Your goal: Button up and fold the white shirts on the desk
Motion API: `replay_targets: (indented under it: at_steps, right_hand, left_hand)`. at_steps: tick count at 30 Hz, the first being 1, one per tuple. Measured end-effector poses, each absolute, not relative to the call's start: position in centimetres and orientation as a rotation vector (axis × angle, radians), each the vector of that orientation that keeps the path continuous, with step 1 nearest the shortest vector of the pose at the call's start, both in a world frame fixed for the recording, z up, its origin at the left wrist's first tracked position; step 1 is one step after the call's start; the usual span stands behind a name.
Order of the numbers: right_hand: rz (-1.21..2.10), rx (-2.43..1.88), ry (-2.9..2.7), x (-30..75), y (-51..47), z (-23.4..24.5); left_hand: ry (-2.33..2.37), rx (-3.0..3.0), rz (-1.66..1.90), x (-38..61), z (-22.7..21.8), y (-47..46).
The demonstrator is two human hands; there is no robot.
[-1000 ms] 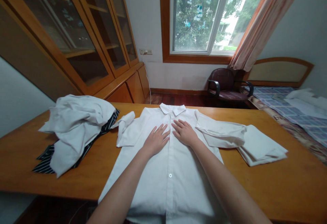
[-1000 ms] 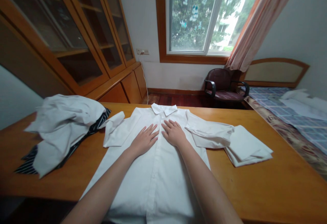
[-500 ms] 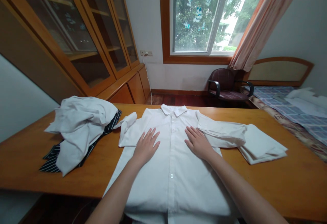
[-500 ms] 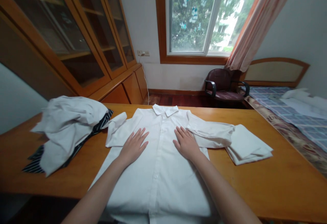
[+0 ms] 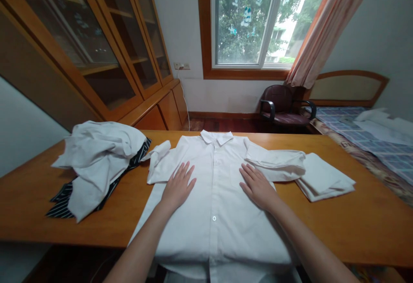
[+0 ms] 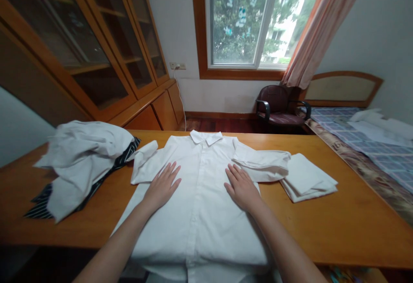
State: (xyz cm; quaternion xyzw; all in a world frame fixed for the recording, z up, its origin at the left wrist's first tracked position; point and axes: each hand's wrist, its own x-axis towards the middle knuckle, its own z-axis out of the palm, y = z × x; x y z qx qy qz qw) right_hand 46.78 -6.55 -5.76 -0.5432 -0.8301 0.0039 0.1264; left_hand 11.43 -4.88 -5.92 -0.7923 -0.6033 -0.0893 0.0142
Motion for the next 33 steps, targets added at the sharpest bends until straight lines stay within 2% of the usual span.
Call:
replay_targets:
  at_steps: [14, 20, 27, 33]
  right_hand:
    - [0.056, -1.584, -2.403, 46.4, -1.1, -5.3]
    - [0.059, -1.618, -2.257, 42.9, -0.6, -3.4]
    - [0.363, -1.457, -2.259, 36.9, -0.5, -2.7]
    - [0.551, -1.339, -2.146, 36.7, 0.1, -4.0]
  left_hand:
    - [-1.91, -2.474, -0.308, 11.5, -5.8, -0.2]
    - [-1.916, -2.471, -0.312, 11.8, -5.5, 0.5]
    - [-1.887, -2.454, -0.35, 11.6, -5.8, 0.7]
    - [-1.918, -2.437, -0.448, 12.1, -5.3, 1.2]
